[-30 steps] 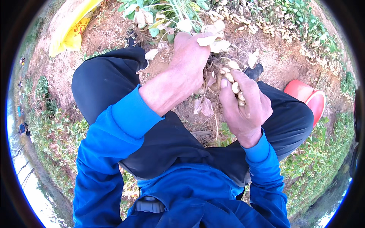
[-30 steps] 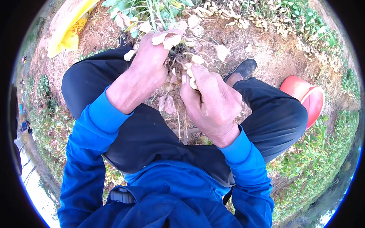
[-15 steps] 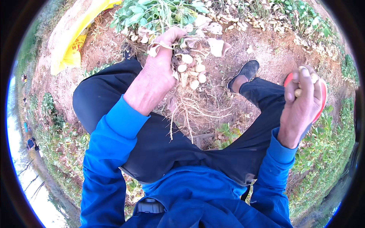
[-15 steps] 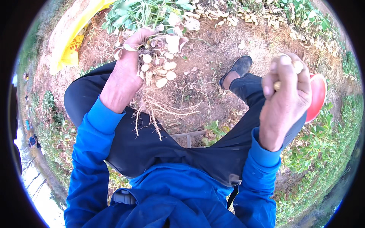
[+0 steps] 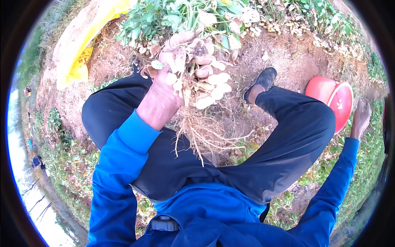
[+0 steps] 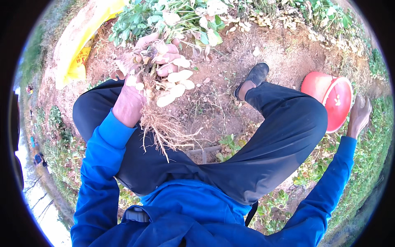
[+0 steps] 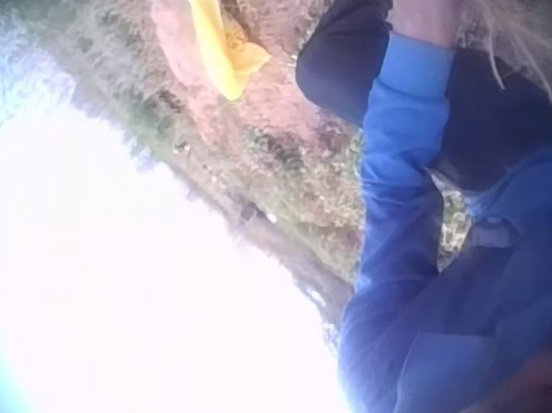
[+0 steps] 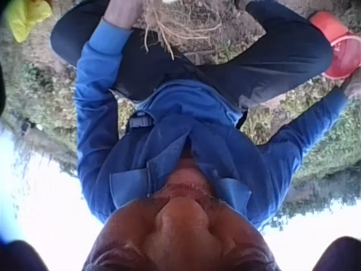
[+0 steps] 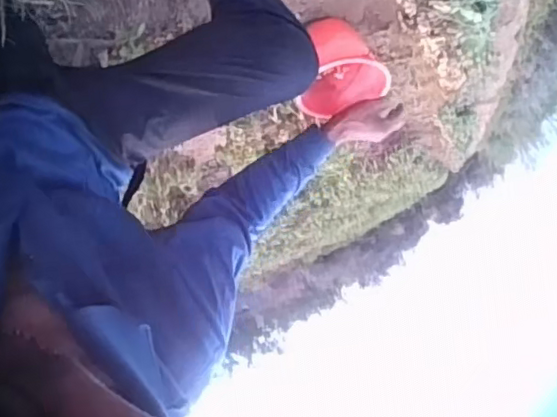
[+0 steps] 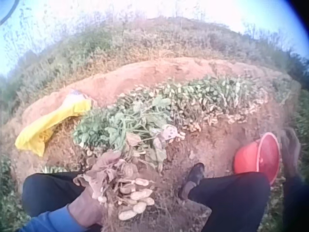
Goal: The person sits on the ground and repeatedly pulls peanut plants from the soil, then removes the peanuts from the roots by hand. The peanuts are placed into a nearby red bucket.
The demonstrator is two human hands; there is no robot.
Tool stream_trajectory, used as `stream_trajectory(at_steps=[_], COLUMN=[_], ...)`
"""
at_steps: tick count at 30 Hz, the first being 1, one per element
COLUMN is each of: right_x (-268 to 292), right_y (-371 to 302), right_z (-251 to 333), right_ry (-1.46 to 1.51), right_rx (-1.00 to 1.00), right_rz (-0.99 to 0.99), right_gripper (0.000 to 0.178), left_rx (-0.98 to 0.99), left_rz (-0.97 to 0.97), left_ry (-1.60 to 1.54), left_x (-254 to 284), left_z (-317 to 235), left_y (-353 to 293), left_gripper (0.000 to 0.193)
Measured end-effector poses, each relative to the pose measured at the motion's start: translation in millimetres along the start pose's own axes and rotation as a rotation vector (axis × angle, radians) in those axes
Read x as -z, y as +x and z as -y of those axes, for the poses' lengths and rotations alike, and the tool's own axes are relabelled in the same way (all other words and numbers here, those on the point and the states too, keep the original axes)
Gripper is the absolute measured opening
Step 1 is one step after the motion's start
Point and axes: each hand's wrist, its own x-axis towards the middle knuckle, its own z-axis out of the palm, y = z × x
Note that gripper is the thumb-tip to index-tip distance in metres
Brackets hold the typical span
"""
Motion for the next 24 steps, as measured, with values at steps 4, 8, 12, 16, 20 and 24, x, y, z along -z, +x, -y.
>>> stream_trajectory(at_steps=[4,8,12,16,20,24], right_x=[108.6,154.6,135.9,128.5,126.4,131.8], right_y=[-112.7,-198.5,-222.5,-229.7,-237.8,-239.3], right_z=[200.6,302.4,352.0,368.1,372.3,377.0], right_ry=[1.008,1.354,1.541,1.583,1.550,1.577], right_rx=[0.105,0.401,0.202,0.265,0.371,0.366], right_rz=[0.027,0.681,1.105,0.954,0.843,0.856], right_gripper=[0.033,0.032,0.048,0.050,0.051,0.044], left_rx=[0.049,0.161,0.265,0.235,0.222,0.035], left_rz=[0.064,0.084,0.144,0.065,0.105,-0.184], left_ry=[-0.087,-0.133,-0.248,-0.165,-0.100,0.132], left_x=[-0.7,-28.6,-35.7,-42.9,-28.0,-27.2], left_z=[-1.8,2.8,-1.5,1.0,-0.4,6.2], left_y=[-8.2,-4.8,-6.2,-13.5,-11.6,-13.3], left_gripper=[0.036,0.043,0.037,0.039,0.040,0.036])
